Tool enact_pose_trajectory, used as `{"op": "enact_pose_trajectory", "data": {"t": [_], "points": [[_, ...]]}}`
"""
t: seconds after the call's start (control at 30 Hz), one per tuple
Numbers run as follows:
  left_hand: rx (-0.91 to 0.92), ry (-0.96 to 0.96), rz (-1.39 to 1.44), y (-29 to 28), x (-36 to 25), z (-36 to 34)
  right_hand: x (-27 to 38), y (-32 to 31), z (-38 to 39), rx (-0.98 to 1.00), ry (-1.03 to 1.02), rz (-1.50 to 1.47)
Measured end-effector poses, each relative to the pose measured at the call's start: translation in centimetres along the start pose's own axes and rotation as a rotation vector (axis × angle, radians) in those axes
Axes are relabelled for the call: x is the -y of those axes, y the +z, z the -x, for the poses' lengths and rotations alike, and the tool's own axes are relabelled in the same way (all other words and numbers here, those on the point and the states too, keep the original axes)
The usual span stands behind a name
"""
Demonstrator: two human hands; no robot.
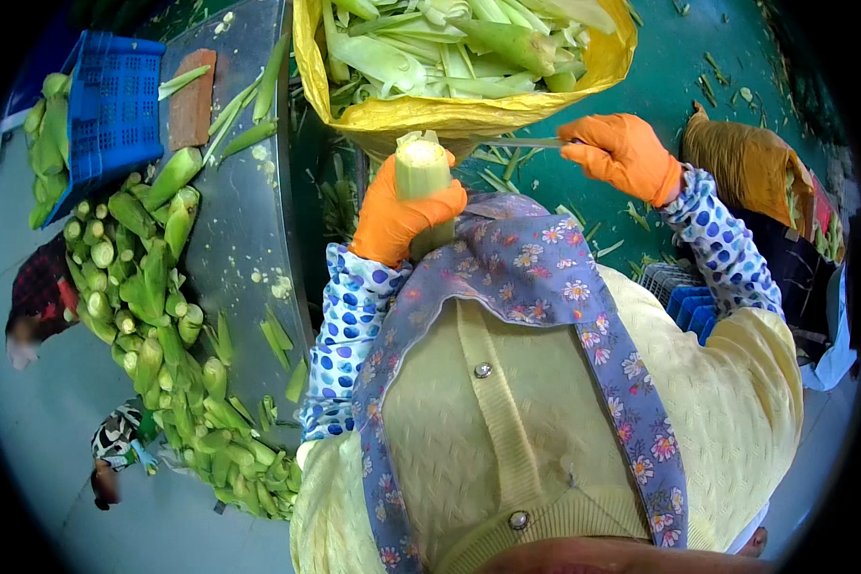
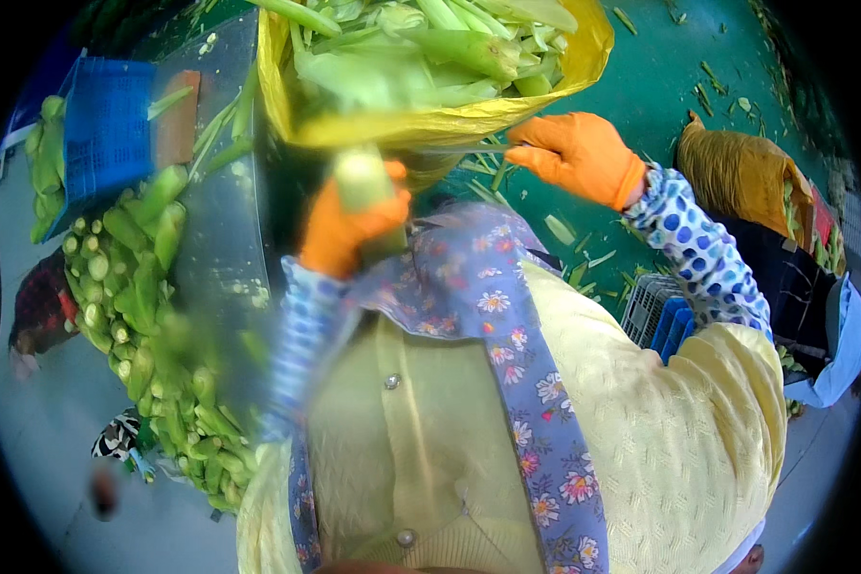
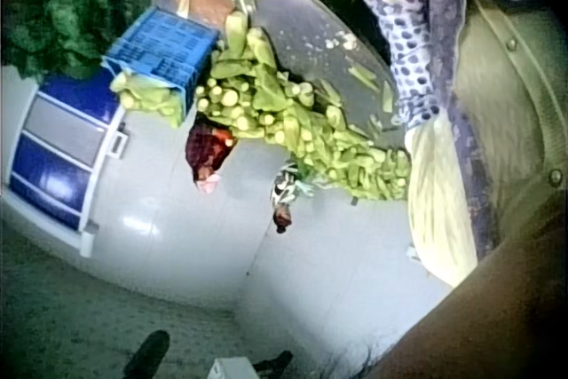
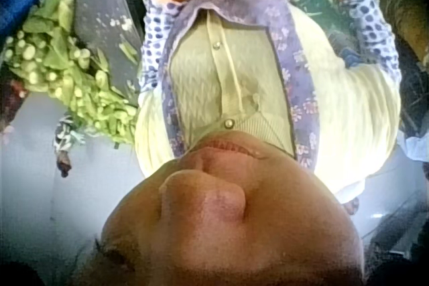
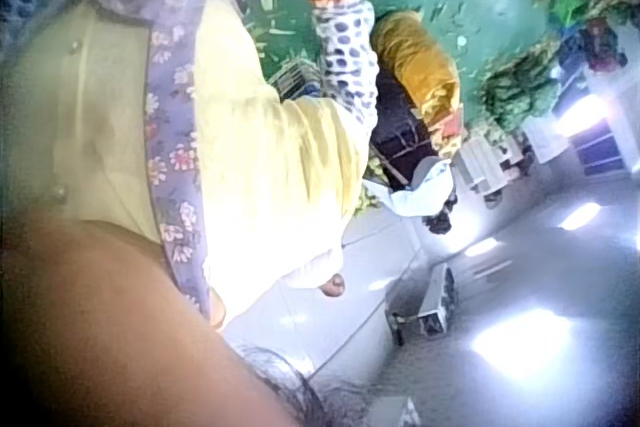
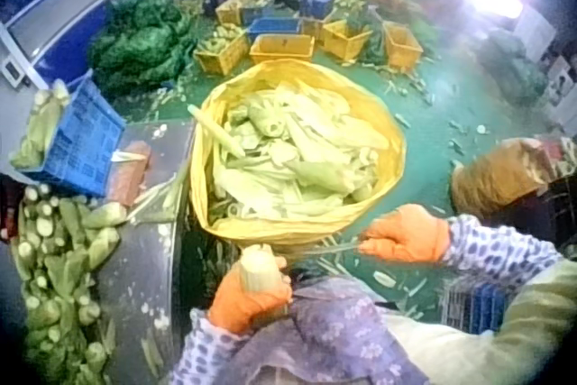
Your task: The person peels the outer layers of green vegetables using a knife and places the peeled items into a white plastic crate. The person works at a metal table in a processing area, handling the vegetables one by one.
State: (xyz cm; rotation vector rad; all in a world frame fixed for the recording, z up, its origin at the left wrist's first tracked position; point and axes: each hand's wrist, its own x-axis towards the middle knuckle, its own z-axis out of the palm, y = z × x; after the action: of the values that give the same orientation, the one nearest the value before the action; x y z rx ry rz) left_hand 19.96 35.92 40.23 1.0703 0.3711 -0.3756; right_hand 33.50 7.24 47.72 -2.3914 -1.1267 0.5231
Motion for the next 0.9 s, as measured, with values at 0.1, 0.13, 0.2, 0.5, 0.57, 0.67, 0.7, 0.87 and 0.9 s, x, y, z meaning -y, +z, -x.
{"op": "enact_pose_trajectory", "data": {"t": [0.1, 0.13, 0.2, 0.5, 0.57, 0.67, 0.7, 0.87, 0.9], "points": [[0.022, -0.022, -0.053, -0.1, -0.4, 0.1, 0.9, 1.5, -1.5, -0.081, -0.147, -0.104], [0.034, -0.037, -0.060, -0.1, -0.5, 0.2, 1.3, 2.5, -2.3, -0.076, -0.205, -0.117], [0.088, -0.018, -0.010, -0.2, -1.0, 0.3, 2.0, 4.0, -3.6, -0.131, -0.275, -0.114], [0.209, -0.004, -0.027, -1.2, -1.0, 1.2, 3.2, 5.4, -5.5, -0.041, -0.336, -0.185], [0.214, 0.014, -0.032, -1.6, -0.8, 1.2, 3.4, 5.3, -5.7, -0.027, -0.342, -0.183], [0.216, 0.001, -0.008, -2.1, -0.6, 0.9, 3.5, 5.2, -5.7, -0.035, -0.361, -0.168], [0.230, -0.015, 0.014, -2.1, -0.5, 0.8, 3.4, 5.3, -5.8, -0.042, -0.364, -0.152], [0.253, 0.009, -0.010, -1.9, -0.5, 0.4, 2.6, 6.2, -5.7, -0.054, -0.384, -0.133], [0.258, -0.003, -0.001, -1.9, -0.6, 0.5, 2.4, 6.3, -5.7, -0.063, -0.390, -0.121]]}}
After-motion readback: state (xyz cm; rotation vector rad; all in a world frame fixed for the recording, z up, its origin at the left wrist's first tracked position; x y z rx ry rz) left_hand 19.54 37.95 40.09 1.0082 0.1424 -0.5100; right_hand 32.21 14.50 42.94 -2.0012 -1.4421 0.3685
